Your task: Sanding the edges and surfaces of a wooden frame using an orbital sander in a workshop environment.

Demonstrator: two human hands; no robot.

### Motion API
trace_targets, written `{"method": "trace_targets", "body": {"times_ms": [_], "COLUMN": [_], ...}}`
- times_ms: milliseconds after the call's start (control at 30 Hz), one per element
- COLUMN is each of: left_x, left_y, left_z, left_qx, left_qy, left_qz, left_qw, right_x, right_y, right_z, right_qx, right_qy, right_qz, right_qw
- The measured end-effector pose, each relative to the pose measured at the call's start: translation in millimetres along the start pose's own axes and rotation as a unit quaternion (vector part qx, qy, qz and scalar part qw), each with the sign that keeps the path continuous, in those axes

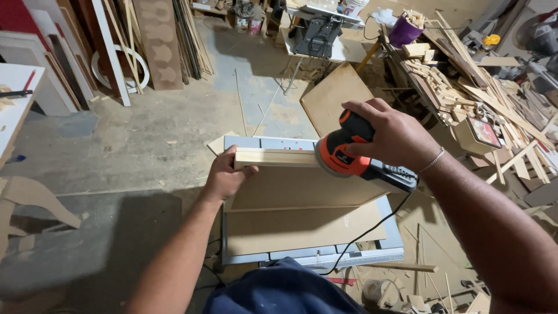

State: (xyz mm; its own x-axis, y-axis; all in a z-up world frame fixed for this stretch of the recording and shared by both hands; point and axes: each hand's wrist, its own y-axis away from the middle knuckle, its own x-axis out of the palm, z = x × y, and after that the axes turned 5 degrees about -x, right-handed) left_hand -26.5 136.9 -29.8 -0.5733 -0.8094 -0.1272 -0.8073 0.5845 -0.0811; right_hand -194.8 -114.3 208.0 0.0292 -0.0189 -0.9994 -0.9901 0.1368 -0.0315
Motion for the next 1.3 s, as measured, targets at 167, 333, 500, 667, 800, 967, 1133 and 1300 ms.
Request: {"method": "trace_targets", "body": {"times_ms": [167, 333, 500, 667, 800, 967, 1133, 1300], "left_x": [1, -3, -4, 0, 0, 1, -3, -22], "left_y": [6, 7, 11, 9, 8, 9, 9, 40], "left_z": [-4, -7, -9, 9, 4, 3, -8, -68], "left_qx": [-0.049, -0.009, 0.005, 0.028, 0.007, -0.005, 0.002, 0.032], "left_qy": [0.036, 0.013, 0.039, 0.040, 0.020, 0.069, 0.069, 0.065], "left_qz": [0.008, 0.015, 0.011, 0.008, 0.023, 0.021, 0.039, 0.033], "left_qw": [0.998, 1.000, 0.999, 0.999, 1.000, 0.997, 0.997, 0.997], "right_x": [2, 3, 4, 0, 2, -7, -3, -3], "right_y": [-8, -18, -30, -35, -42, -47, -58, -65], "right_z": [21, 43, 56, 80, 94, 125, 148, 170], "right_qx": [-0.028, -0.064, -0.094, -0.110, -0.125, -0.132, -0.145, -0.160], "right_qy": [0.009, 0.004, -0.004, -0.020, -0.027, -0.019, -0.012, -0.010], "right_qz": [-0.009, -0.020, -0.020, -0.003, -0.008, -0.009, -0.002, -0.002], "right_qw": [1.000, 0.998, 0.995, 0.994, 0.992, 0.991, 0.989, 0.987]}}
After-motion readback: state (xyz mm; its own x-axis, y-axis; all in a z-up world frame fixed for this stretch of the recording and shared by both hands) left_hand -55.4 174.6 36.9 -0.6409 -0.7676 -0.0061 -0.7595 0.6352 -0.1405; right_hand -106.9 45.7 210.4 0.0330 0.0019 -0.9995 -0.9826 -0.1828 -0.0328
